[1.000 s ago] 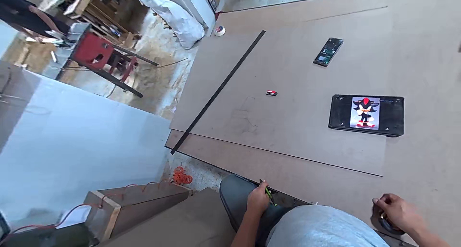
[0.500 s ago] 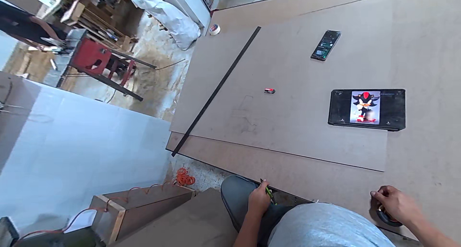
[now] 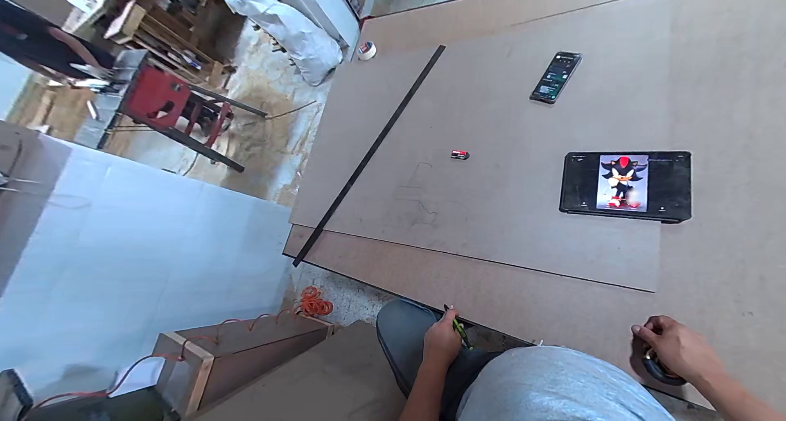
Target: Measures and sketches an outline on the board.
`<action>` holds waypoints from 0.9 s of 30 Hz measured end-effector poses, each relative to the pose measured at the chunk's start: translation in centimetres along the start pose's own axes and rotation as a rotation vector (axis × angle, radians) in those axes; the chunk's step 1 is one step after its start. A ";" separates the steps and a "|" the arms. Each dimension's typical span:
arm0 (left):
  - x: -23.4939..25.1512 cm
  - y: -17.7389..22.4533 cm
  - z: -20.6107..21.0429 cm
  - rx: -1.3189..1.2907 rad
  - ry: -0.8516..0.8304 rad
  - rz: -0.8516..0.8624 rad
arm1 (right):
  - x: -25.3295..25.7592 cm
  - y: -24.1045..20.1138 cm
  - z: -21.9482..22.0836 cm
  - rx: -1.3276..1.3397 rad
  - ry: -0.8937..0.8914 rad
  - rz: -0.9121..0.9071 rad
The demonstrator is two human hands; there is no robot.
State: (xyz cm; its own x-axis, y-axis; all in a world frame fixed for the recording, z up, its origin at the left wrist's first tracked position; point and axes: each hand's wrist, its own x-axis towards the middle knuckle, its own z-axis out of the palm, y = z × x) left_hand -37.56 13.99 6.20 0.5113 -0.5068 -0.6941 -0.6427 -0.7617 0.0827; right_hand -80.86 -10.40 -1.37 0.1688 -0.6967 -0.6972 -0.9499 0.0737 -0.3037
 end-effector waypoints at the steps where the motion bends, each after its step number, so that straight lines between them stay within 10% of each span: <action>1: 0.0 0.1 0.0 -0.001 -0.002 -0.004 | 0.0 0.0 -0.1 0.007 0.000 0.000; 27: 0.2 -1.2 0.9 -0.022 0.086 0.069 | -1.7 -2.1 -1.0 0.086 -0.052 0.085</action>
State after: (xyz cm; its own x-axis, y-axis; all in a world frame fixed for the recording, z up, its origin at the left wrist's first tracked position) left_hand -37.22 15.16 5.37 0.5136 -0.5905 -0.6226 -0.6658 -0.7319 0.1449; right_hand -79.38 -10.07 1.15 0.1041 -0.6473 -0.7551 -0.9358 0.1934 -0.2948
